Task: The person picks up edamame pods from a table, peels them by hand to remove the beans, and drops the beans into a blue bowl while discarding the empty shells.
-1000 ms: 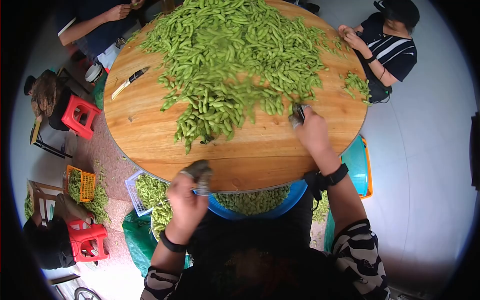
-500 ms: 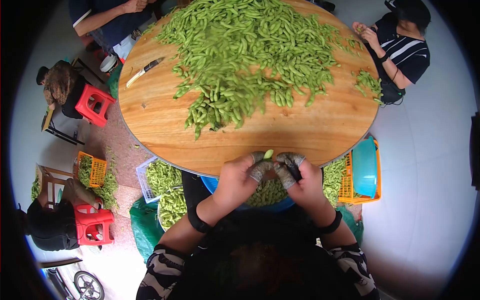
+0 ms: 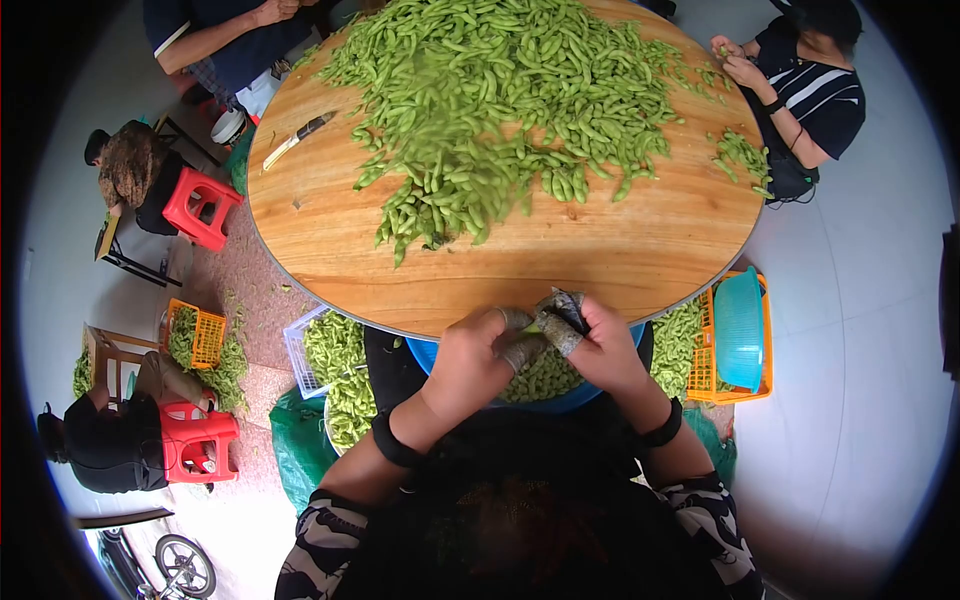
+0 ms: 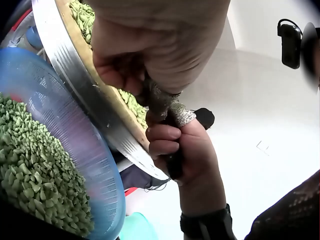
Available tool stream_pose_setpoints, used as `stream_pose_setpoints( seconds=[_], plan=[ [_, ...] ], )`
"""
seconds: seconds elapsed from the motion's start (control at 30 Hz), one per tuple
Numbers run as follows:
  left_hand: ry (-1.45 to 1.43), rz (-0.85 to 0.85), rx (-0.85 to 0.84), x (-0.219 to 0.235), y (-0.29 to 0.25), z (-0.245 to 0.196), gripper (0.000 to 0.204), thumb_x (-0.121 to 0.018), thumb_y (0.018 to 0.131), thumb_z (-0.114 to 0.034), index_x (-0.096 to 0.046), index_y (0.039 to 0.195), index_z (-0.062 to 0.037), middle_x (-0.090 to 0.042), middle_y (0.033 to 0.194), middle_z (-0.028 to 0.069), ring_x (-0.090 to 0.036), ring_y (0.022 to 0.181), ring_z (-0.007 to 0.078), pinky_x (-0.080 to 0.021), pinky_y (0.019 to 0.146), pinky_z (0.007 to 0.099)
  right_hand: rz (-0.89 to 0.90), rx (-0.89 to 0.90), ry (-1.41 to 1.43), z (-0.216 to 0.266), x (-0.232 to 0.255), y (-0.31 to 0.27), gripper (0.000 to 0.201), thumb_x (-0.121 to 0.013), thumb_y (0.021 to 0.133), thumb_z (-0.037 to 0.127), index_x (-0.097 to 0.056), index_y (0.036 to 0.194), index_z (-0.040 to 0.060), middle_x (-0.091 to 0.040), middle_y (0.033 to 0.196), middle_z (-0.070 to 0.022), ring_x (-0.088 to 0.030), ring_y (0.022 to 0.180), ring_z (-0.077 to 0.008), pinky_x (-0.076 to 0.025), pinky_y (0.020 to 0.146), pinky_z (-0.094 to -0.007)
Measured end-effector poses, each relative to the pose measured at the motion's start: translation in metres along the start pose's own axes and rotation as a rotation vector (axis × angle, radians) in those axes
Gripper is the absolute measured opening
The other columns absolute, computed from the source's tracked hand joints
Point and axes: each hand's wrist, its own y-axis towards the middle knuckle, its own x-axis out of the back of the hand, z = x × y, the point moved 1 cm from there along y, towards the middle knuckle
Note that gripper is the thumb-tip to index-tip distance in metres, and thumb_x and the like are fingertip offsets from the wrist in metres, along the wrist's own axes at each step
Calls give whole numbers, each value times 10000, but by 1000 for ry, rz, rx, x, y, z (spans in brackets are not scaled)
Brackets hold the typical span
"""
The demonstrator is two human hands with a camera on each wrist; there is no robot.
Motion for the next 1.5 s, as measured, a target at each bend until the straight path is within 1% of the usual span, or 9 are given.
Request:
stream_pose_setpoints(
  seconds=[0.33, 0.57, 0.87, 0.97, 1.07, 1.13, 1.27, 1.33, 1.5],
  plan=[
    [-620, 159, 301, 2, 3, 5, 155, -542, 927, -18, -621, 1059, -17, -644, 874, -12, -519, 711, 46, -425, 619, 202, 124, 117, -155, 16, 7, -16, 319, -521, 877, 20, -563, 1193, 18, -651, 849, -24, -582, 750, -86, -470, 664, -237],
    [-559, 178, 286, 3, 6, 9, 132, -552, 933, -42, -625, 1039, -16, -644, 870, -14, -517, 712, 41, -428, 626, 204, 168, 64, -112, 18, 2, -14, 313, -530, 904, 61, -544, 1215, 29, -639, 810, -7, -573, 730, -81, -462, 645, -236],
    [-131, 103, -52, 6, 4, 18, 176, -634, 852, -8, -637, 1026, -29, -676, 872, 105, -631, 732, 178, -491, 658, 285, 258, -238, 33, 25, -1, -8, 362, -514, 866, 26, -544, 1226, 47, -643, 817, -14, -586, 739, -99, -478, 688, -259],
    [232, 41, -181, 4, -3, 18, 141, -653, 821, -24, -632, 960, -13, -624, 808, 191, -615, 720, 381, -509, 613, 380, 260, -283, 54, 28, -7, -6, 390, -518, 887, 50, -510, 1277, 56, -624, 820, -4, -576, 732, -90, -470, 684, -246],
    [-128, 49, -132, 13, -1, 24, 151, -678, 801, -34, -637, 945, -19, -616, 765, 181, -593, 656, 368, -495, 588, 385, 244, -196, 123, 21, -8, -8, 335, -509, 924, 101, -517, 1258, 72, -577, 769, 2, -524, 639, -78, -441, 592, -230],
    [-1000, 354, 573, 24, -3, 24, 155, -690, 795, -74, -644, 937, -34, -615, 740, 164, -583, 616, 336, -486, 567, 370, 522, -619, 1019, 17, -1, -11, 285, -486, 956, 145, -517, 1234, 92, -525, 717, 13, -431, 541, -57, -370, 488, -205],
    [-1007, 381, 615, 24, -2, 19, 151, -691, 783, -106, -650, 918, -54, -614, 716, 131, -597, 619, 293, -488, 551, 362, 464, -656, 949, 35, -7, -10, 254, -472, 967, 159, -518, 1211, 102, -495, 694, 20, -363, 483, -41, -314, 433, -193],
    [193, 44, -190, 21, -3, 12, 101, -669, 780, -97, -638, 870, -61, -611, 704, 111, -603, 609, 273, -493, 539, 369, 301, -551, 479, 40, -14, -11, 277, -467, 963, 144, -504, 1234, 97, -501, 697, 26, -381, 475, -38, -327, 436, -189],
    [526, -22, -337, 15, -8, 11, 89, -657, 769, -57, -599, 833, -38, -609, 740, 135, -609, 620, 287, -492, 540, 380, 291, -389, 345, 39, -17, -12, 313, -454, 947, 96, -497, 1257, 91, -540, 739, 25, -407, 492, -29, -336, 444, -185]
  ],
)
